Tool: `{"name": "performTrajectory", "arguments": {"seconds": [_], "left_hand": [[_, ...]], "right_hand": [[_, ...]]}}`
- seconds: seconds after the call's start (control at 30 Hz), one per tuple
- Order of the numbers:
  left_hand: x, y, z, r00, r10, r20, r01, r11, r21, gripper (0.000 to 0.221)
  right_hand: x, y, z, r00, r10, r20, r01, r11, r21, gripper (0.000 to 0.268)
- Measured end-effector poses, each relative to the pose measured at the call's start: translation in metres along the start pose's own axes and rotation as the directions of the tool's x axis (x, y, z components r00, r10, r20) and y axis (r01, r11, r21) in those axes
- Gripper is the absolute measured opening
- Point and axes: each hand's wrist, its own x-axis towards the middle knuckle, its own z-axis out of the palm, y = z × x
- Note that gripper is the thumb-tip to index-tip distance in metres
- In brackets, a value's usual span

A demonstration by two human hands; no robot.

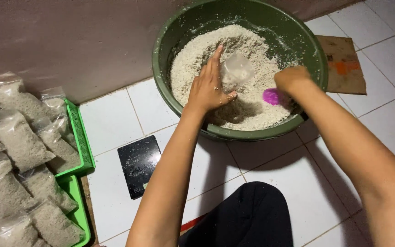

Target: Packaging a white powdery substance into small plastic bags, weighing them on a digital scale, and organizing them in trays.

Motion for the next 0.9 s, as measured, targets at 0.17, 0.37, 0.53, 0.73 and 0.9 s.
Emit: {"name": "performTrajectory", "arguments": {"seconds": [0.17, 0.37, 0.53, 0.73, 0.9], "left_hand": [[0.001, 0.001, -0.001, 1.0, -0.005, 0.005, 0.004, 1.0, 0.029, 0.148], [-0.001, -0.001, 0.001, 1.0, 0.002, 0.001, -0.002, 0.998, 0.056, 0.143], [-0.002, 0.003, -0.001, 0.999, 0.011, -0.036, -0.01, 0.999, 0.032, 0.143], [-0.001, 0.015, -0.025, 0.977, -0.079, 0.198, 0.106, 0.986, -0.129, 0.127], [0.0, 0.002, 0.0, 1.0, 0.009, 0.008, -0.009, 1.0, 0.007, 0.136]], "right_hand": [[-0.003, -0.034, -0.016, 0.978, 0.066, 0.199, -0.186, 0.712, 0.677, 0.03], [0.007, -0.032, -0.013, 0.984, -0.173, 0.041, 0.156, 0.951, 0.268, 0.018], [-0.006, -0.016, -0.01, 0.974, -0.213, -0.082, 0.228, 0.922, 0.314, 0.025], [-0.024, 0.024, 0.003, 0.961, -0.18, -0.21, 0.272, 0.748, 0.605, 0.034], [-0.039, 0.059, -0.003, 0.966, -0.07, -0.247, 0.222, 0.712, 0.667, 0.029]]}}
